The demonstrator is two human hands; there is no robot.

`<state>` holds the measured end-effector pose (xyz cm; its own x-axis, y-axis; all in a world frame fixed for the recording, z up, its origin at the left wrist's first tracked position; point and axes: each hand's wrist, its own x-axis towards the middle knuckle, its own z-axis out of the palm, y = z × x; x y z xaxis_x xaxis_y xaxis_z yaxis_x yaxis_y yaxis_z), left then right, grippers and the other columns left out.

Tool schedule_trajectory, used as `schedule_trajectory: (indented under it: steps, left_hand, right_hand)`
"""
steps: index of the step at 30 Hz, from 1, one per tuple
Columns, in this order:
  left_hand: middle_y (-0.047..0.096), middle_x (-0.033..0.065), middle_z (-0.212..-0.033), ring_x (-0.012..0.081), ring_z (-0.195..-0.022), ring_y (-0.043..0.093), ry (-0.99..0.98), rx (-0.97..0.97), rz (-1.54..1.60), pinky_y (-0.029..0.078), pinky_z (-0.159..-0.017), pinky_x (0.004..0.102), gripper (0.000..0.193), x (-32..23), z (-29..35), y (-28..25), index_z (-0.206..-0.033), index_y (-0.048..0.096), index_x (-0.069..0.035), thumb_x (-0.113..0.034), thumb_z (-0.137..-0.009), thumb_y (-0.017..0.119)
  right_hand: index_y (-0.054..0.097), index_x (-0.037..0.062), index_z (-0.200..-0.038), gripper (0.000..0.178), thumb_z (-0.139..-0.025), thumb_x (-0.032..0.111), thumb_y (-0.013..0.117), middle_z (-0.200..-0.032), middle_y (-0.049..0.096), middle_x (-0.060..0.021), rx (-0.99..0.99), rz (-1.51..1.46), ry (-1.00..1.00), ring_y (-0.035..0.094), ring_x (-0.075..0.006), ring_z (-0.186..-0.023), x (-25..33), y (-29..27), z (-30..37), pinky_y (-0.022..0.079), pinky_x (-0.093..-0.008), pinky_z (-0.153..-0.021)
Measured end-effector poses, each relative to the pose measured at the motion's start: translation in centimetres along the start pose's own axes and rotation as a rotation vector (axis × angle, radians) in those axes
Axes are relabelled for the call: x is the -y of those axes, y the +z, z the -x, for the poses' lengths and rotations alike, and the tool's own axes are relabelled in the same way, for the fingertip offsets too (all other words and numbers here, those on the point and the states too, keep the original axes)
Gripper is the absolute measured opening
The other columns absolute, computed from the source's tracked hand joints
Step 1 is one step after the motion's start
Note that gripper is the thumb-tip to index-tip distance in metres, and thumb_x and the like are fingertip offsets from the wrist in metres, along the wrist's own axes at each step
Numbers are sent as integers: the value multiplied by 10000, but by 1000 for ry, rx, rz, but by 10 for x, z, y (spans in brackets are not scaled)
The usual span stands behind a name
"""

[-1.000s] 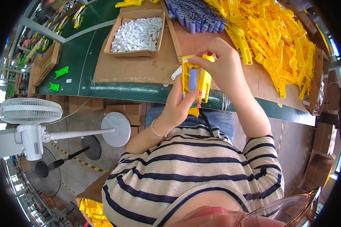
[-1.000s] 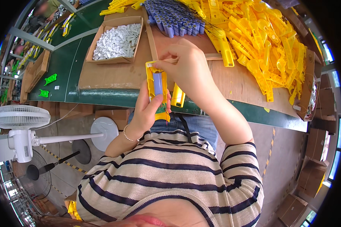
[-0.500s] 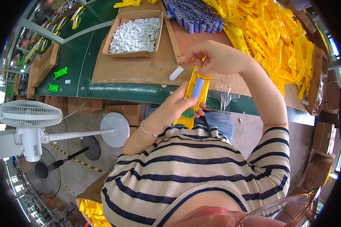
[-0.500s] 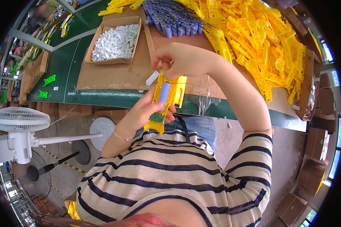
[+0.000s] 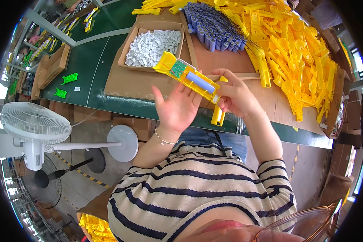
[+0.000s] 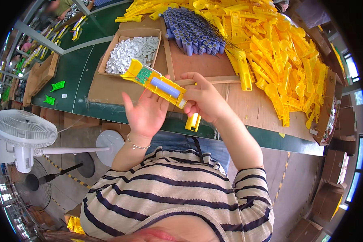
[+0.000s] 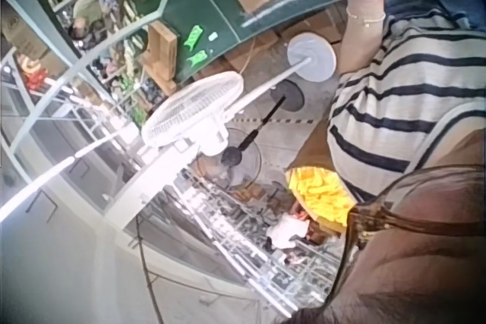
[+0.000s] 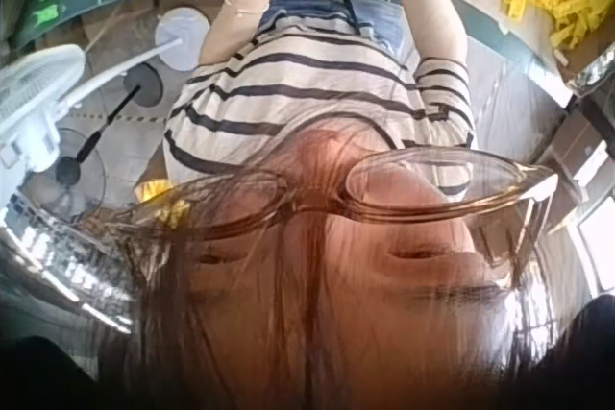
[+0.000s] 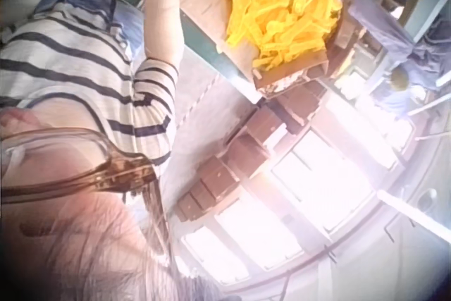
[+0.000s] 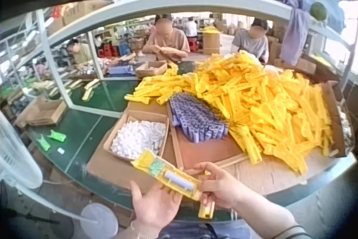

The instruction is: Assembling electronic and internal components into yellow flashlight housings.

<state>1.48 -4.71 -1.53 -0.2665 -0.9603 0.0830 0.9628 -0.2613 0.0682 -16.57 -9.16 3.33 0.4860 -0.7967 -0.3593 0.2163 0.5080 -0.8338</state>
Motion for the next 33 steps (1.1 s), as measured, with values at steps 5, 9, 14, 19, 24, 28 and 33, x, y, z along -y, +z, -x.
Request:
schedule_trajectory:
  steps: [5,9,14,19,24,28,33]
  left_hand:
    - [422,127,-1329,214,-1224,435,270,-162,-785,380,-1003,358,516,10,-10,-6,-1376,278,-55,-202,-936,505]
    - [501,98,-1203,194,-1142,504,205,-157,-831,420,-956,332,463,-25,-21,-11,-1335,323,-49,-106,-919,519]
    - [523,85,-1142,175,-1026,558,188,-208,-788,465,-897,328,412,-84,-55,2,-1292,377,-31,-64,-900,501]
    - [586,91,-1077,181,-962,605,327,-338,-988,506,-842,328,357,-238,-145,-22,-1213,479,16,-80,-874,534]
    - [632,68,-925,157,-818,633,390,-571,-1375,517,-724,280,276,-407,-274,-113,-1074,587,31,-113,-840,614]
    - [642,90,-929,181,-796,647,523,-685,-1465,522,-681,286,313,-499,-339,-166,-1087,586,59,-121,-839,650]
    - [661,140,-913,196,-814,646,704,-841,-1486,507,-696,291,386,-511,-403,-197,-1044,627,74,-193,-779,716]
  right_hand:
    - [274,34,-1314,561,-801,-62,481,-837,574,-139,-135,80,-87,619,-188,-555,-24,31,-20,549,-285,-492]
    - [261,34,-1328,573,-811,-67,487,-857,578,-126,-148,109,-142,631,-183,-591,-25,45,-40,554,-279,-518]
    - [205,44,-1377,648,-842,3,569,-989,564,-146,-121,170,-169,640,-187,-661,-4,52,-57,555,-275,-559]
    - [253,44,-1373,613,-841,-4,553,-1111,539,-158,-187,208,-376,643,-199,-784,23,31,-56,543,-281,-695]
    - [467,-8,-1222,395,-837,-23,551,-995,602,-115,-508,271,-391,627,-172,-775,26,-32,-48,515,-270,-703]
    - [531,-16,-1141,301,-841,-22,557,-934,620,-99,-642,311,-401,616,-153,-761,20,-77,-33,508,-262,-700]
    - [578,-23,-1059,232,-828,-48,568,-862,634,-78,-826,461,-371,609,-135,-759,25,-99,-20,499,-249,-706]
